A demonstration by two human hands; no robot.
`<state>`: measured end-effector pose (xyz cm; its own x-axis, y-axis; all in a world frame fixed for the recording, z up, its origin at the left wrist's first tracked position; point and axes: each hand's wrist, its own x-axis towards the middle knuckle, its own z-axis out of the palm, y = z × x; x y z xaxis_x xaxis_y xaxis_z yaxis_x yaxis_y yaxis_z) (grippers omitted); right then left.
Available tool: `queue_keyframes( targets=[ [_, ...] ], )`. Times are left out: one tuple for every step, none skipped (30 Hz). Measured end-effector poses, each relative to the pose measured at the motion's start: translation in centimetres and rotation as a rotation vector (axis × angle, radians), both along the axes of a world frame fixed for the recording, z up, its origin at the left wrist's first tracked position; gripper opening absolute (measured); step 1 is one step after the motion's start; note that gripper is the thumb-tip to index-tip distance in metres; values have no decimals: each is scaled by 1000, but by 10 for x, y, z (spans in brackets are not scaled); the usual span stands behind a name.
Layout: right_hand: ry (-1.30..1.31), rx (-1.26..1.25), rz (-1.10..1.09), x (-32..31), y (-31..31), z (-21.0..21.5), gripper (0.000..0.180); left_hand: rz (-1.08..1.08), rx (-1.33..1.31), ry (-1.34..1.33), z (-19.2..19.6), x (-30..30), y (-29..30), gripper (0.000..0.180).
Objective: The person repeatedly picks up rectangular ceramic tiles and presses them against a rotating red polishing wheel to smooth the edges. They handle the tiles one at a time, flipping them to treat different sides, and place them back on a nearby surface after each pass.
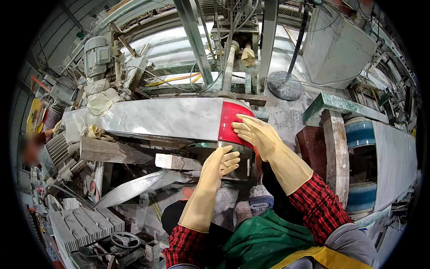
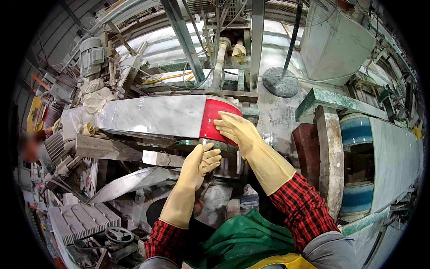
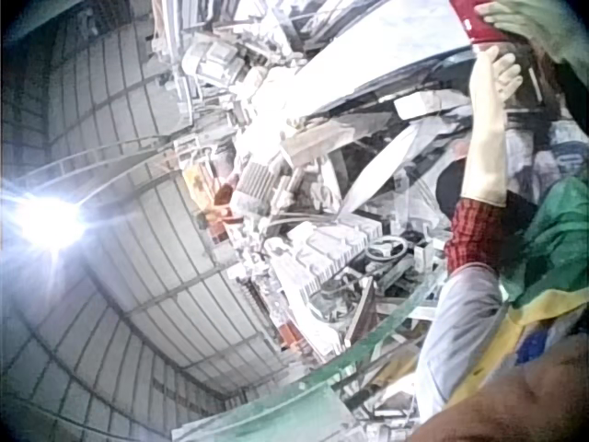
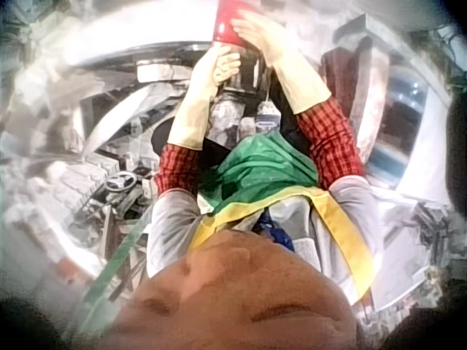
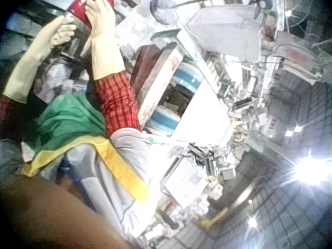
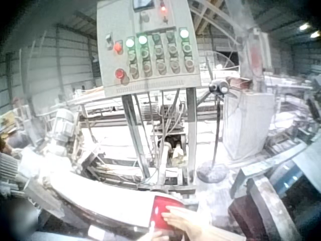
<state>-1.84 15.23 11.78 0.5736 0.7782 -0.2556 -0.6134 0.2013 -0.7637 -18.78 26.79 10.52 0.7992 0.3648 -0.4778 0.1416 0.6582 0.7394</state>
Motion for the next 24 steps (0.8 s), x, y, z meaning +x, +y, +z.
queue_keyframes(
  targets=[
    [-4, -8, -5, 0, 0, -1, 42, -1, -4, 9, 0, 1, 0, 48],
    [-7, -16, -8, 0, 0, -1, 42, 0, -7, 18, -1, 1, 1, 48],
    [-10, -24, -11, -1, 1, 0, 41, 0, -10, 28, -1, 1, 1, 48],
    [-10, -27, -8, -2, 1, 1, 41, 3, -10, 22, 0, 0, 1, 48],
    [-11, -30, -7, -2, 0, 2, 41, 5, -10, 16, 1, 0, 1, 47],
    [-12, -33, -6, -2, 0, 3, 41, 7, -10, 9, 1, 0, 0, 47],
    [-11, -27, -2, -1, 0, 0, 41, 6, -13, 6, 1, 0, 0, 47],
    [-10, -20, 3, 0, 1, -1, 42, 7, -15, 3, 0, 0, 0, 47],
    [-9, -14, 8, 1, 1, -2, 42, 7, -17, 0, 0, 0, 1, 47],
    [-9, -29, 3, 1, 1, -3, 42, 3, -18, -6, -1, 0, 1, 48],
    [-9, -45, -1, -1, 2, 1, 42, 1, -20, -11, -3, -1, 2, 48],
    [-9, -61, -5, -2, 2, 3, 42, -2, -22, -16, -4, -1, 3, 49],
    [-14, -46, -2, -2, 2, 2, 42, 1, -19, -15, -5, -2, 3, 49],
    [-19, -31, -1, -2, 1, 1, 43, 2, -16, -15, -5, -1, 2, 49],
    [-24, -17, 1, -1, 0, 1, 43, 4, -14, -15, -5, -1, 2, 49],
    [-21, -30, -2, -1, 0, 0, 42, 2, -14, -17, -4, -1, 2, 49],
    [-18, -42, -4, -1, 1, 1, 42, 1, -15, -18, -4, -1, 2, 49],
    [-15, -55, -6, -1, 2, 1, 42, -1, -15, -19, -4, -1, 2, 49],
    [-11, -47, -4, -1, 2, 1, 42, -2, -14, -24, -4, -1, 1, 49],
    [-8, -39, -1, -2, 1, 1, 42, -2, -12, -28, -4, -2, 1, 49],
    [-5, -31, 2, -2, 1, 2, 42, -2, -11, -33, -5, -2, 2, 49],
    [-3, -29, 5, -2, 1, 2, 42, -1, -9, -28, -4, -2, 2, 49],
    [-2, -27, 5, -2, 1, 2, 42, -3, -8, -24, -3, -2, 2, 49],
    [0, -25, 6, -2, 1, 2, 42, -4, -8, -20, -3, -2, 2, 50]
  ],
)
